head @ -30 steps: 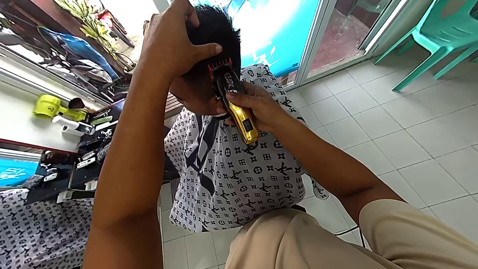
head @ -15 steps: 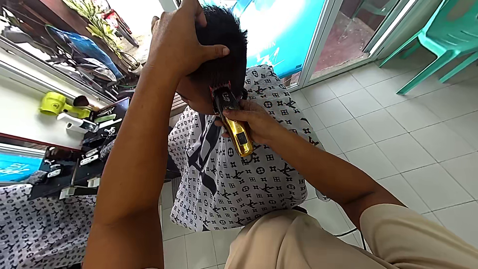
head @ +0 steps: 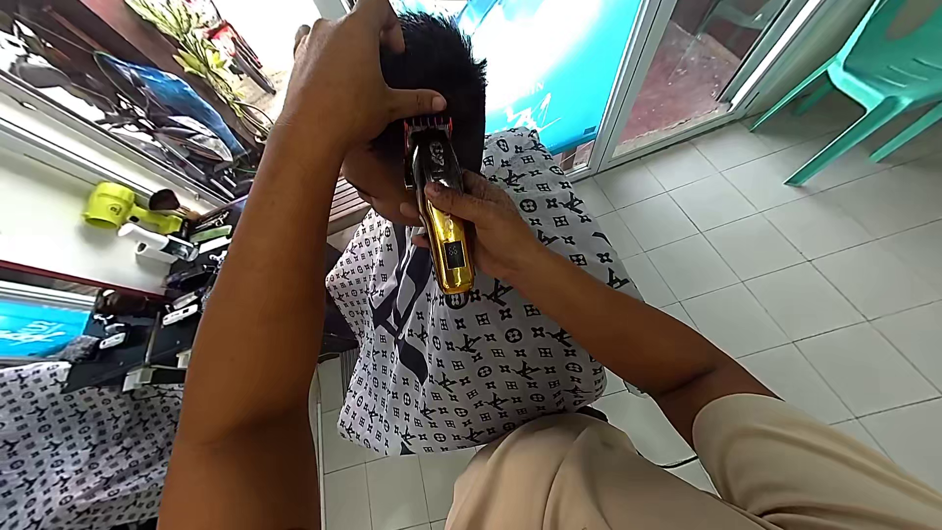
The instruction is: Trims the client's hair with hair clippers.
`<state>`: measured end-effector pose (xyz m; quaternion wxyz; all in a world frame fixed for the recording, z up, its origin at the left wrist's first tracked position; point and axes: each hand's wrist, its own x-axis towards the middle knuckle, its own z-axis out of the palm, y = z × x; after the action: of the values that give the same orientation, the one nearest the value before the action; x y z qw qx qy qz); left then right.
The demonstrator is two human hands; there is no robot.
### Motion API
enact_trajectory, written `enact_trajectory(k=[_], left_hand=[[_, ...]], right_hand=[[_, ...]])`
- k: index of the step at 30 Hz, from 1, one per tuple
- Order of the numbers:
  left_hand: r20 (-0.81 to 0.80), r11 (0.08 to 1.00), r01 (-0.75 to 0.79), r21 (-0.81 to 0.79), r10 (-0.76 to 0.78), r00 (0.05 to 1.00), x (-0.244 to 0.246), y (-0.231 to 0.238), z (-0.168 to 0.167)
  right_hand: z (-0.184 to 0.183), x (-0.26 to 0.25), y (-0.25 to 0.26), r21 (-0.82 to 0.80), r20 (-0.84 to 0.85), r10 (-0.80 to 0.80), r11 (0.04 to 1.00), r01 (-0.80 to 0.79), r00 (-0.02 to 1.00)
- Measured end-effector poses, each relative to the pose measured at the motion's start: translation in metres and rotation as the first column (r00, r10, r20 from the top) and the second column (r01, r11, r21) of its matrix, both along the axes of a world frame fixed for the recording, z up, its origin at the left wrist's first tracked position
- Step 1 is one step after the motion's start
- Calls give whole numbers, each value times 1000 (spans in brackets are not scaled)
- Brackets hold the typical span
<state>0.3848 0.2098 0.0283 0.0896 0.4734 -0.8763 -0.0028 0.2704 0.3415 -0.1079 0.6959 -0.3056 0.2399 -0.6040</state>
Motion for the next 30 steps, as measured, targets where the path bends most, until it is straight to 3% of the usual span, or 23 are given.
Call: enact_trajectory(k=[4, 10, 15, 19, 22, 25, 27, 30], left_hand=[[0, 1000, -7, -11, 7, 1000, 0, 1, 1], [5, 1000, -6, 0, 6, 1000, 1, -2, -1], [10, 1000, -26, 6, 26, 1000, 1, 1, -1], [15, 1000, -23, -1, 23, 1000, 2, 1, -1], [-49, 1000, -11, -15, 11, 999, -1, 7, 1], [-105, 999, -29, -43, 24, 994, -9, 10, 0], [-68, 998, -59, -34, 56, 996, -18, 9, -4], [-24, 993, -115, -32, 114, 993, -28, 10, -8]], right_hand=[[-24, 0, 3, 58, 80, 122, 990, -127, 989], [-10, -13, -7, -58, 213, 100, 994, -90, 972], [-33, -13, -2, 17, 237, 194, 979, -203, 952], [-20, -36, -15, -133, 238, 191, 978, -163, 952], [-25, -72, -27, -177, -4, 145, 974, -144, 989], [-35, -106, -35, -95, -379, 154, 974, -204, 912], [-37, -118, -37, 12, -467, 232, 966, -257, 853], [-34, -122, -39, 58, -463, 292, 952, -300, 837]])
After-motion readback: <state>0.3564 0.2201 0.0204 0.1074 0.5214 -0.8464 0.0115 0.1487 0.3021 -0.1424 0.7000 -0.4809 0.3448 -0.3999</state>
